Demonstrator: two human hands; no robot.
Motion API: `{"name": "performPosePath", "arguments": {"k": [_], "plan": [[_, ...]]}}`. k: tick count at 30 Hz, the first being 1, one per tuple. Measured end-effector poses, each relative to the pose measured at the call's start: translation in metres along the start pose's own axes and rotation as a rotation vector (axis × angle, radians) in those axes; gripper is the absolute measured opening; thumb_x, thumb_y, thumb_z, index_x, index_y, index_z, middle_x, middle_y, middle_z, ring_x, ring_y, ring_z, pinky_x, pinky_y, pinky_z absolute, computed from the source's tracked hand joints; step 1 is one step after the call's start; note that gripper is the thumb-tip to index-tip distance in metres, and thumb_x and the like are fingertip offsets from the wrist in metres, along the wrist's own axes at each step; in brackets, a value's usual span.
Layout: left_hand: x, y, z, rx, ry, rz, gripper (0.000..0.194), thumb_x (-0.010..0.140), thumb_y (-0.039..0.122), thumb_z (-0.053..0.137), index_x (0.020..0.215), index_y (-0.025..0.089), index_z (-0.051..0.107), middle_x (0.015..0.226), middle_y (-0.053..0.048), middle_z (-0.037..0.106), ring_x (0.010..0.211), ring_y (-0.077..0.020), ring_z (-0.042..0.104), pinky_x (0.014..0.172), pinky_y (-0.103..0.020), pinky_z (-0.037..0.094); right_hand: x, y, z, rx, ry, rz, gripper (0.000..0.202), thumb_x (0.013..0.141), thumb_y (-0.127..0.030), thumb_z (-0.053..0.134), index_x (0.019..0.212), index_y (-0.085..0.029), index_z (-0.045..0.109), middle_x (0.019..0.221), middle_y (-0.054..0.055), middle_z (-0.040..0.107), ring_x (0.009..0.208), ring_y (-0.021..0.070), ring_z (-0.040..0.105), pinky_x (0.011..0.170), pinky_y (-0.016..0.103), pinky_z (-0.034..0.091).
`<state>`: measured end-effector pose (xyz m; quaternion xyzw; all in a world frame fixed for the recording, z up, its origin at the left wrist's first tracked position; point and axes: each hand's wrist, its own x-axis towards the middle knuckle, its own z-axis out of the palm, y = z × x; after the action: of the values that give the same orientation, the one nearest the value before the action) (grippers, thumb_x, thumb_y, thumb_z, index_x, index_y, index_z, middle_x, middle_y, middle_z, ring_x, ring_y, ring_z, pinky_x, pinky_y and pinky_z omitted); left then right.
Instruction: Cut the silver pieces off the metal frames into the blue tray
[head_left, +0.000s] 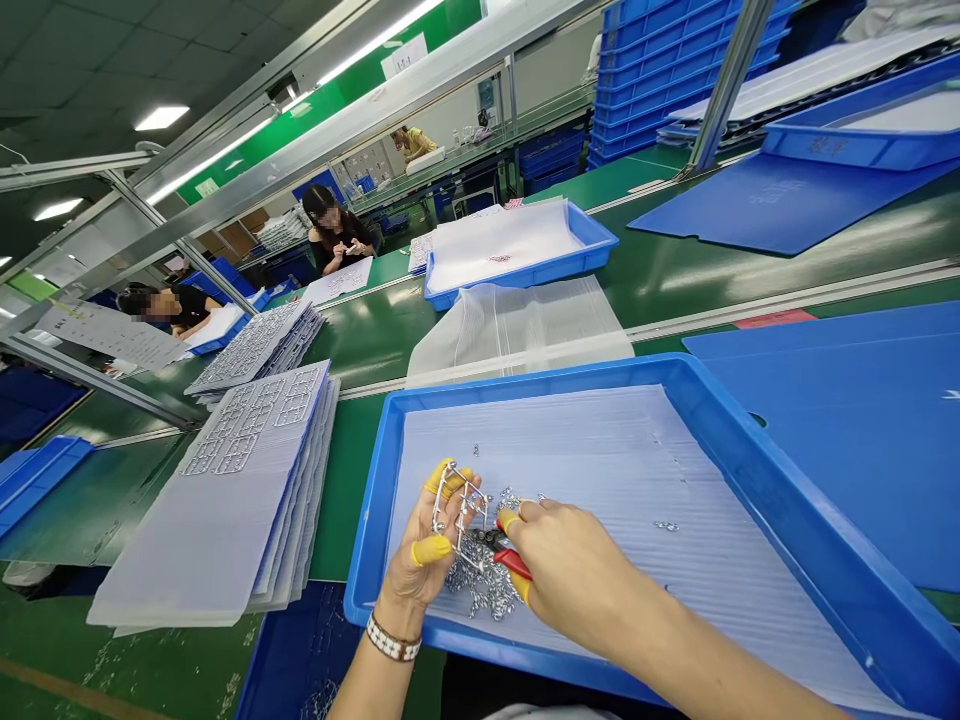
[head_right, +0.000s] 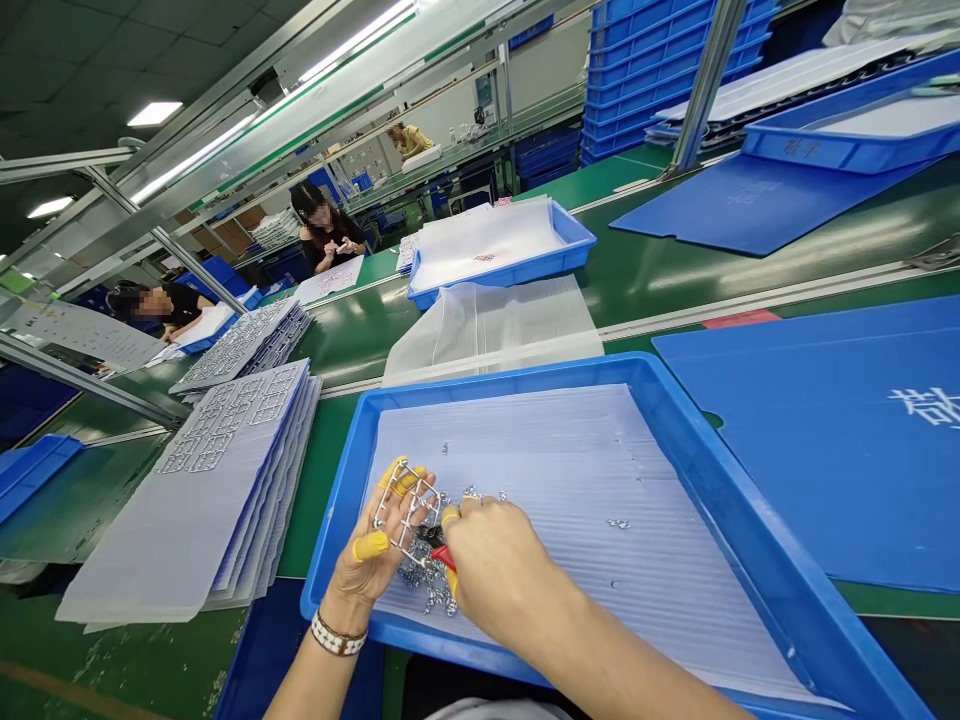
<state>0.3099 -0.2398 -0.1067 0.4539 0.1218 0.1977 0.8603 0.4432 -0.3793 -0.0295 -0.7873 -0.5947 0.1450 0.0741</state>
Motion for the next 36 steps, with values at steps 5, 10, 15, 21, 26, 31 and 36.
{"name": "performPosePath", "arguments": {"k": [5,10,15,21,26,31,36], "plan": [[0.001,-0.001,-0.002,-0.035,-0.007,0.001,0.086,0.064,0.036,0.078,0.140,0.023,0.040,0.146,-0.013,0.043,0.140,-0.0381,0.028,0.118,-0.053,0.015,-0.002,0.001,0.003,0.007,0.001,0.008,0.013,0.079,-0.015,0.058,0.090,-0.015,0.067,0.081,0.010,0.069,0.073,0.0244,0.068,0.061,0.030,0.044],[0.002,0.001,-0.002,-0.091,0.007,0.002,0.086,0.065,0.044,0.077,0.140,0.023,0.040,0.146,-0.014,0.042,0.140,-0.0383,0.027,0.117,-0.054,0.016,-0.003,0.010,0.000,-0.010,0.038,0.036,0.014,0.082,-0.019,0.057,0.092,-0.015,0.066,0.082,0.011,0.069,0.077,0.0268,0.068,0.064,0.033,0.046],[0.002,-0.002,-0.003,-0.093,-0.009,-0.038,0.087,0.064,0.046,0.078,0.139,0.025,0.040,0.147,-0.012,0.041,0.141,-0.0378,0.025,0.117,-0.052,0.017,0.002,0.013,-0.006,-0.022,0.062,0.074,0.017,0.082,-0.018,0.055,0.093,-0.015,0.067,0.085,0.012,0.069,0.080,0.0263,0.067,0.068,0.033,0.046],[0.001,-0.003,-0.004,-0.047,-0.015,-0.057,0.093,0.061,0.046,0.081,0.140,0.026,0.038,0.149,-0.012,0.038,0.142,-0.0383,0.024,0.116,-0.051,0.019,0.005,0.011,-0.004,-0.018,0.077,0.074,0.017,0.083,-0.019,0.053,0.091,-0.015,0.067,0.085,0.012,0.068,0.080,0.0269,0.067,0.068,0.034,0.045],[0.000,0.001,0.000,-0.045,-0.008,-0.058,0.091,0.059,0.045,0.082,0.139,0.025,0.041,0.148,-0.013,0.040,0.141,-0.0389,0.025,0.116,-0.051,0.019,0.006,0.014,-0.002,-0.015,0.070,0.072,0.019,0.083,-0.020,0.052,0.094,-0.014,0.067,0.085,0.012,0.069,0.080,0.0275,0.067,0.068,0.035,0.046],[0.000,0.002,0.001,-0.051,-0.007,-0.057,0.087,0.061,0.042,0.081,0.138,0.025,0.043,0.147,-0.013,0.041,0.141,-0.0382,0.027,0.115,-0.050,0.020,0.007,0.014,-0.002,-0.012,0.049,0.064,0.020,0.082,-0.020,0.053,0.094,-0.014,0.068,0.084,0.012,0.069,0.079,0.0269,0.067,0.067,0.034,0.046],[-0.002,0.001,0.000,-0.039,-0.014,-0.051,0.085,0.064,0.041,0.080,0.138,0.025,0.043,0.146,-0.013,0.043,0.141,-0.0377,0.025,0.116,-0.051,0.019,0.008,0.014,-0.002,-0.012,0.038,0.067,0.020,0.082,-0.021,0.053,0.095,-0.015,0.068,0.085,0.012,0.070,0.079,0.0257,0.067,0.066,0.033,0.046]]}}
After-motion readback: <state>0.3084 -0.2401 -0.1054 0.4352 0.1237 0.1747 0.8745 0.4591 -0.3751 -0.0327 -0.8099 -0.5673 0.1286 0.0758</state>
